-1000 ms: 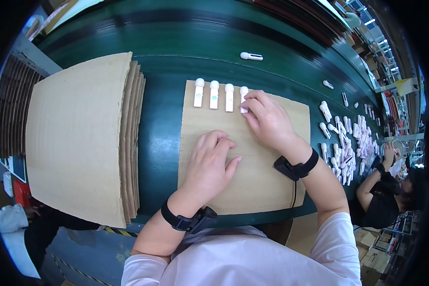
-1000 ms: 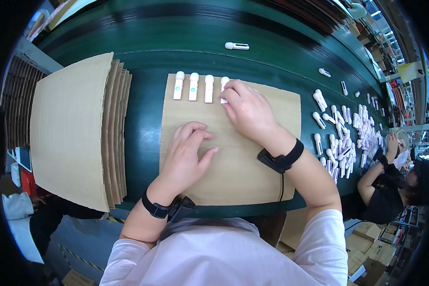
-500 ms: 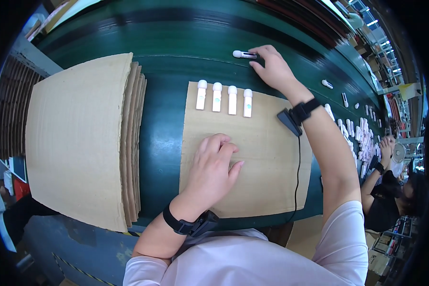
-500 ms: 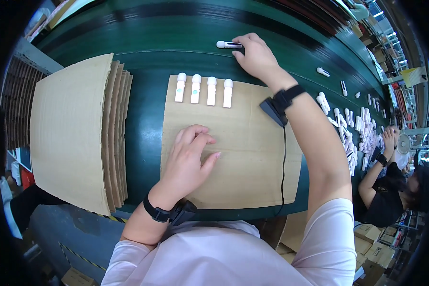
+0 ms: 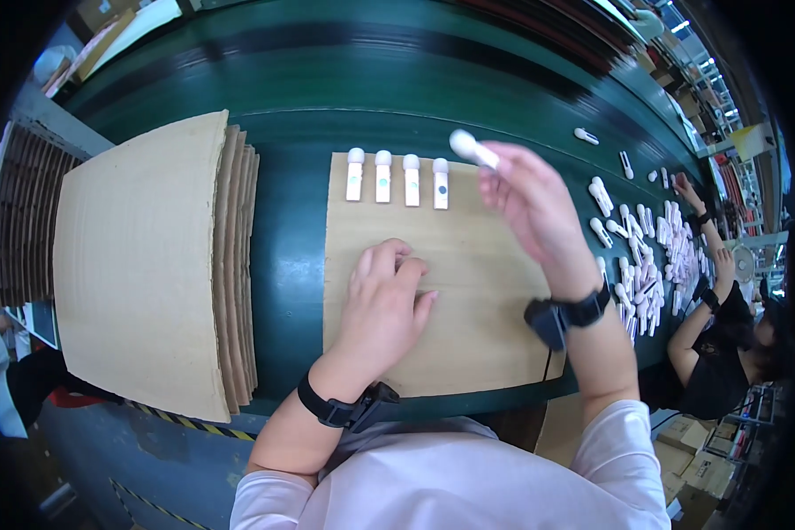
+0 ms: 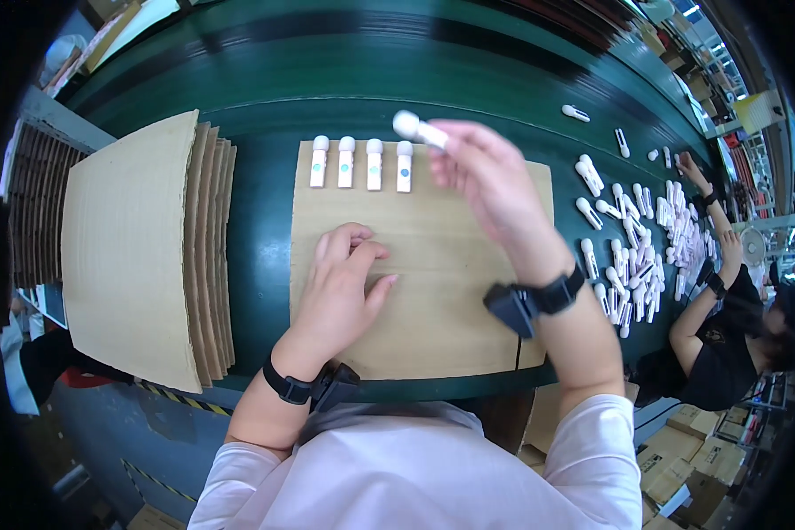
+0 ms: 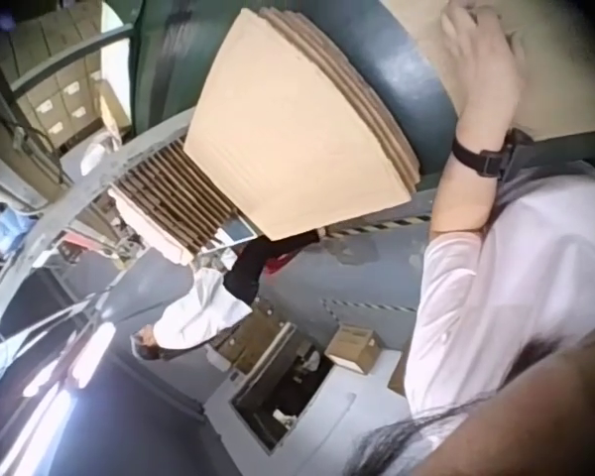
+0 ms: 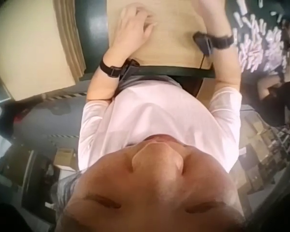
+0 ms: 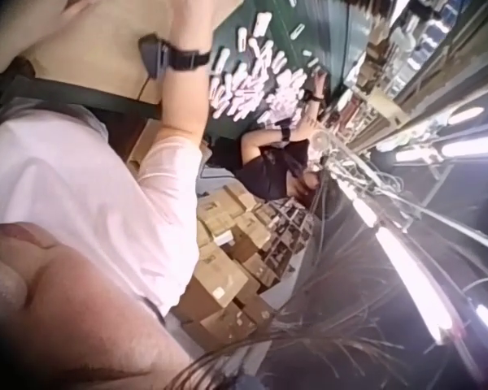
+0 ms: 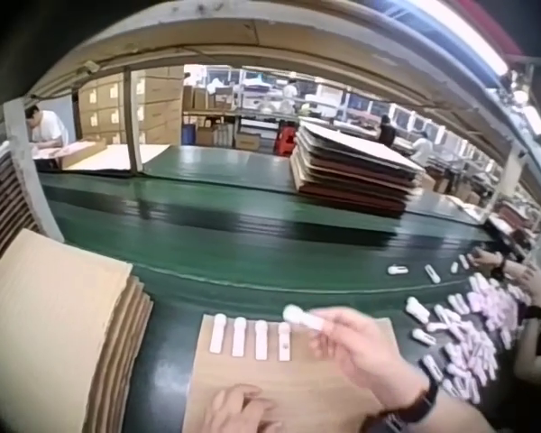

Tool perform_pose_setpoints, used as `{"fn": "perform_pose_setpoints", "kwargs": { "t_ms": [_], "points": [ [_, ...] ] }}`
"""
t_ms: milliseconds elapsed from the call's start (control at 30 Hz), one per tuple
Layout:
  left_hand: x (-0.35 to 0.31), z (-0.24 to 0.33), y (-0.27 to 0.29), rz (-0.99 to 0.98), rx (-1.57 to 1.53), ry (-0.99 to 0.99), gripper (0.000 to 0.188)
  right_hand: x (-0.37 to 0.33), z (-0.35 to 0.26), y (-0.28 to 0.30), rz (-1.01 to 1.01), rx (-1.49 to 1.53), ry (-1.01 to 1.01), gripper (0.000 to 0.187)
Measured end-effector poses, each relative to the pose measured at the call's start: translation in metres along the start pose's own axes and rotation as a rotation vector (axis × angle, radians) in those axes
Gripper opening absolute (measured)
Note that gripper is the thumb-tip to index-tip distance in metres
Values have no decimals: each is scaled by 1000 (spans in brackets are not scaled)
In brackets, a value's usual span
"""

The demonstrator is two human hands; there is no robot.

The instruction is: The person picks up white electronic devices from a pile, turns them over to inspect them, and arranges them into rows on a cardboard sheet.

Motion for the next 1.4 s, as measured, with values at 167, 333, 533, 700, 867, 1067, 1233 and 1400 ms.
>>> {"fn": "perform_pose_setpoints", "kwargs": {
  "t_ms": [167, 333, 533, 700, 867, 1067, 1233, 1400],
  "points": [
    [6, 8, -2, 6, 106, 1, 26, -61, 38, 7, 22, 296, 35, 25],
    [9, 20, 1, -15, 204, 8, 27, -63, 59, 16, 45, 188, 15, 22],
    [25, 46, 15, -80, 116, 61, 31, -66, 61, 10, 15, 49, 16, 22],
    [45, 43, 6, -3, -91, -117, 31, -68, 63, 6, -43, 102, 31, 20],
    [47, 24, -7, -52, -290, -18, 25, -69, 65, 7, -54, 23, 11, 22],
    [43, 9, -20, -84, -667, 79, 22, -73, 54, 5, -76, -259, 84, 25],
    [45, 18, -10, -4, -450, -81, 24, -76, 56, 4, -25, -194, 123, 25],
    [45, 22, -8, -12, -354, -189, 24, -76, 53, 4, -96, -259, 151, 24]
  ]
}}
Point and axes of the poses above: each hand's wrist, its own x-axis towards the middle knuckle, its own y-axis out of the back of the hand, z = x × y, the point moved 3 cm from there along x, towards the middle knuckle, and after that the axes turned 12 degrees about -z, right-handed, at the moved point
